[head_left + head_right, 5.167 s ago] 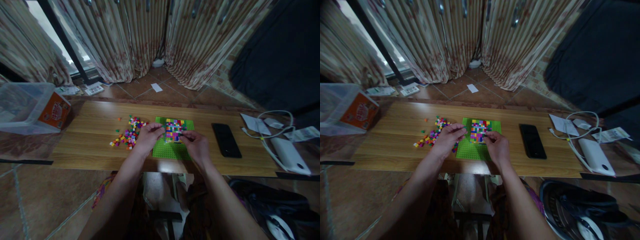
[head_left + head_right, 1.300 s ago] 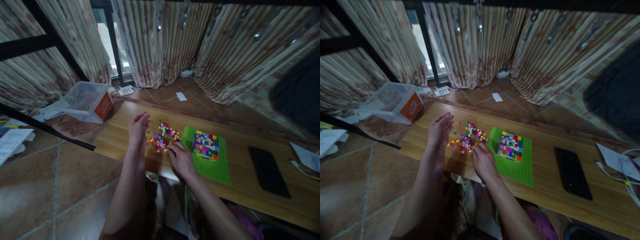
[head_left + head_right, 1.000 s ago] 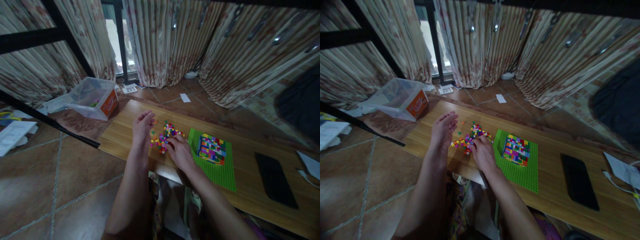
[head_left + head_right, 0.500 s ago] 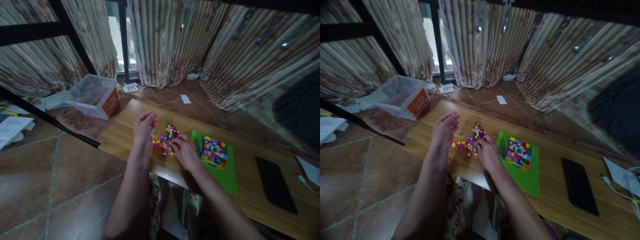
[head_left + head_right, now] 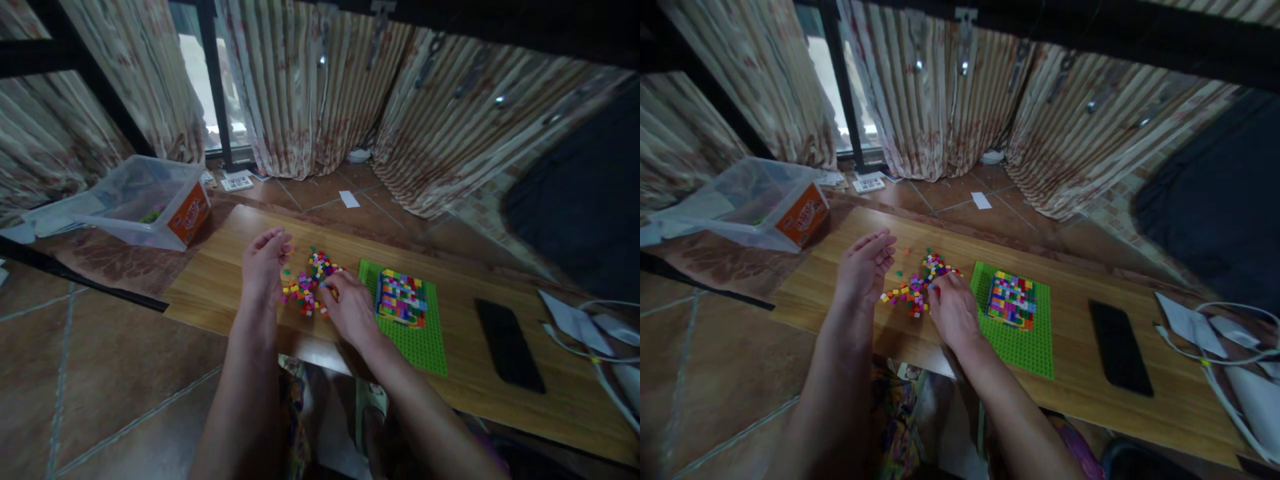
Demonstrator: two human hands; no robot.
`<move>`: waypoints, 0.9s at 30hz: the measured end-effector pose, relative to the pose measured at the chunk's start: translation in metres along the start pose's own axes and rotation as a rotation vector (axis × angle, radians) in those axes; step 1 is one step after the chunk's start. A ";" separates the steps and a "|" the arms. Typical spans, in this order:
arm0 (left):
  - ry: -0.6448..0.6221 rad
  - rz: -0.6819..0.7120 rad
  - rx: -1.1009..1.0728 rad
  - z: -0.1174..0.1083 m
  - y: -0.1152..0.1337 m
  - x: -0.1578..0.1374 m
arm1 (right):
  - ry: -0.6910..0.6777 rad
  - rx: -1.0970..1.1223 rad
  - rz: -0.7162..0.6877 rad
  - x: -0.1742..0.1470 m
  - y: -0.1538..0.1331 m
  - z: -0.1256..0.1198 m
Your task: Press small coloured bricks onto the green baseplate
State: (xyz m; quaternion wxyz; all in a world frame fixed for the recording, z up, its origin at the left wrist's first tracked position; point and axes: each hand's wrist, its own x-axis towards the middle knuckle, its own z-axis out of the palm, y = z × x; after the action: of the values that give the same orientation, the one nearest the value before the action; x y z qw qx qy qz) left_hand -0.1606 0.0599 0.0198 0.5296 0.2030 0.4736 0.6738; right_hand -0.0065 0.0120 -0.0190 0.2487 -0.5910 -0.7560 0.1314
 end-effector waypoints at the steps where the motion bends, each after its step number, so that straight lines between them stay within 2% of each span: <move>1: -0.006 0.004 0.003 0.000 -0.001 0.000 | 0.025 0.058 0.023 -0.003 0.000 -0.006; 4: -0.029 -0.008 0.025 0.003 -0.004 0.001 | 0.095 0.286 0.110 -0.017 0.006 -0.027; 6: -0.043 -0.014 0.045 0.006 -0.006 0.000 | 0.160 0.416 0.164 -0.028 0.020 -0.043; 8: -0.053 -0.020 0.069 0.011 -0.010 -0.004 | 0.272 0.497 0.231 -0.039 0.042 -0.060; 10: -0.067 -0.037 0.106 0.018 -0.014 -0.009 | 0.407 0.564 0.358 -0.050 0.068 -0.076; 13: -0.125 -0.067 0.179 0.032 -0.028 -0.021 | 0.488 0.538 0.512 -0.066 0.101 -0.091; 17: -0.328 -0.046 0.357 0.052 -0.060 -0.041 | 0.447 0.431 0.560 -0.081 0.117 -0.092; 21: -0.548 0.122 0.654 0.065 -0.095 -0.058 | 0.397 0.374 0.537 -0.083 0.113 -0.082; 24: -0.599 0.204 0.811 0.071 -0.107 -0.065 | 0.389 0.320 0.501 -0.081 0.110 -0.079; 27: -0.614 0.232 0.871 0.076 -0.108 -0.069 | 0.376 0.249 0.486 -0.079 0.109 -0.080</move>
State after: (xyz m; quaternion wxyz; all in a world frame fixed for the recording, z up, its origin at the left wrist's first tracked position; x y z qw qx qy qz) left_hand -0.0210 0.0285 -0.0211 0.4328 0.6417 0.5071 0.3791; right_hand 0.1406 -0.0419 -0.0229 0.4154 -0.7332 -0.5119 0.1669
